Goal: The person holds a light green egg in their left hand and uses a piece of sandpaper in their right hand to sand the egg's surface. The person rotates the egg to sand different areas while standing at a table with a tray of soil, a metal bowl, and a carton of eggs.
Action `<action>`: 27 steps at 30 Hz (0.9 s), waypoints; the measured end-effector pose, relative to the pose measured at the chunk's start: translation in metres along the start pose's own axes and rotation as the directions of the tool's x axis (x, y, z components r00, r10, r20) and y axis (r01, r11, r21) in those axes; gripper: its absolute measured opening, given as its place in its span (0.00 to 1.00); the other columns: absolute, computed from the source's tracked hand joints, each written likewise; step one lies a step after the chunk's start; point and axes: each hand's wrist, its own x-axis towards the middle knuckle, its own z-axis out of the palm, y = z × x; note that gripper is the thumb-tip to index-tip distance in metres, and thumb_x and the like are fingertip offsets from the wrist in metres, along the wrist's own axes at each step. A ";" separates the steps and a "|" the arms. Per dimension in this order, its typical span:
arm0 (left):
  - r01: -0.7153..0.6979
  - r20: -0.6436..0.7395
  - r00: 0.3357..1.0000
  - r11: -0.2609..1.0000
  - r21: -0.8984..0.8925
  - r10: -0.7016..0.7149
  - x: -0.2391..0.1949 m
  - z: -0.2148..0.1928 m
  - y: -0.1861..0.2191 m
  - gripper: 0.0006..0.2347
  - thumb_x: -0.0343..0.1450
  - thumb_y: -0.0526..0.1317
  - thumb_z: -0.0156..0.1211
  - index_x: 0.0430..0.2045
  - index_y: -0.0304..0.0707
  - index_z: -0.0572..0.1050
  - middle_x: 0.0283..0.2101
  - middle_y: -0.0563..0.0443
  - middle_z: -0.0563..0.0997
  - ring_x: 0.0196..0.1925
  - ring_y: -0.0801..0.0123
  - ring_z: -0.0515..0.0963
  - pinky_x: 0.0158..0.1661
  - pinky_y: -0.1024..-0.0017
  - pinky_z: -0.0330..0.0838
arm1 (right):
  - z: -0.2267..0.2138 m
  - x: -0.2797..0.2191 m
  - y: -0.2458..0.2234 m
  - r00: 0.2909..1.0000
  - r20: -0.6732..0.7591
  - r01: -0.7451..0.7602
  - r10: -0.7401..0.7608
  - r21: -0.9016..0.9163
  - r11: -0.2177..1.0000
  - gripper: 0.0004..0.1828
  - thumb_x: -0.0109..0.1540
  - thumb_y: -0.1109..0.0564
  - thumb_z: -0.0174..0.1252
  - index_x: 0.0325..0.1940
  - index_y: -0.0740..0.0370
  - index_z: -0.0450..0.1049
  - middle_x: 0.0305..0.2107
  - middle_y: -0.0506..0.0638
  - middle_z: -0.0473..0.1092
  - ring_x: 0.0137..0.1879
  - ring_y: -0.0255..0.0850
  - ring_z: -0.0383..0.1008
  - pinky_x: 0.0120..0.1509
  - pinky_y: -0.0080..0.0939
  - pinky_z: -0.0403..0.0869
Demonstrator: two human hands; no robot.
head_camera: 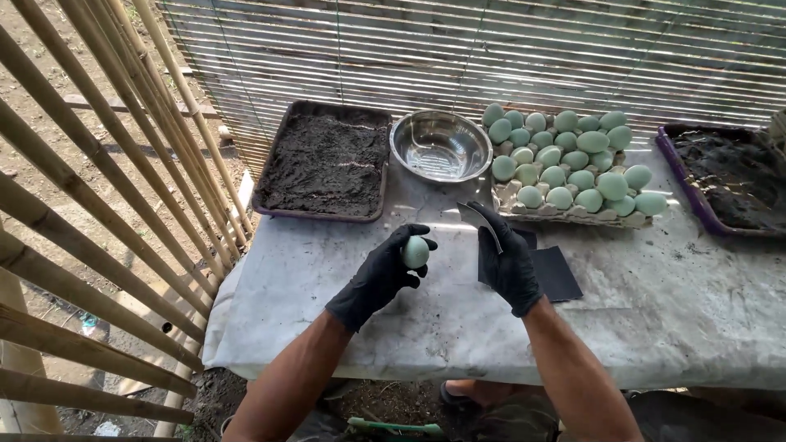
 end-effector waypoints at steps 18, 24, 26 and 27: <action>-0.069 0.113 0.993 0.972 0.224 0.044 -0.031 0.021 0.010 0.21 0.66 0.31 0.62 0.55 0.43 0.72 0.39 0.48 0.77 0.27 0.69 0.76 0.24 0.80 0.70 | -0.001 -0.013 0.041 0.982 -0.044 -0.189 0.186 -0.081 0.979 0.15 0.69 0.57 0.53 0.56 0.66 0.76 0.44 0.68 0.77 0.57 0.62 0.75 0.60 0.58 0.75; -0.107 0.093 0.992 0.948 0.301 0.083 -0.031 0.024 0.011 0.20 0.65 0.32 0.63 0.53 0.46 0.74 0.38 0.50 0.77 0.26 0.71 0.75 0.23 0.82 0.66 | -0.004 -0.011 0.045 0.979 -0.050 -0.202 0.198 -0.084 0.976 0.16 0.68 0.56 0.54 0.56 0.68 0.76 0.44 0.69 0.77 0.57 0.61 0.75 0.59 0.57 0.75; -0.102 0.099 0.992 0.949 0.297 0.076 -0.035 0.026 0.013 0.20 0.64 0.31 0.63 0.52 0.46 0.74 0.37 0.50 0.76 0.27 0.71 0.75 0.23 0.82 0.64 | -0.005 -0.011 0.043 0.980 -0.035 -0.199 0.197 -0.086 0.976 0.16 0.69 0.56 0.53 0.57 0.67 0.76 0.44 0.69 0.77 0.56 0.62 0.75 0.60 0.58 0.76; -0.094 0.100 0.993 0.947 0.308 0.067 -0.038 0.027 0.014 0.21 0.63 0.30 0.62 0.52 0.46 0.75 0.36 0.50 0.75 0.27 0.71 0.74 0.23 0.82 0.63 | -0.004 -0.012 0.041 0.980 -0.029 -0.201 0.199 -0.074 0.977 0.17 0.70 0.55 0.53 0.58 0.65 0.77 0.43 0.68 0.77 0.56 0.63 0.75 0.60 0.58 0.76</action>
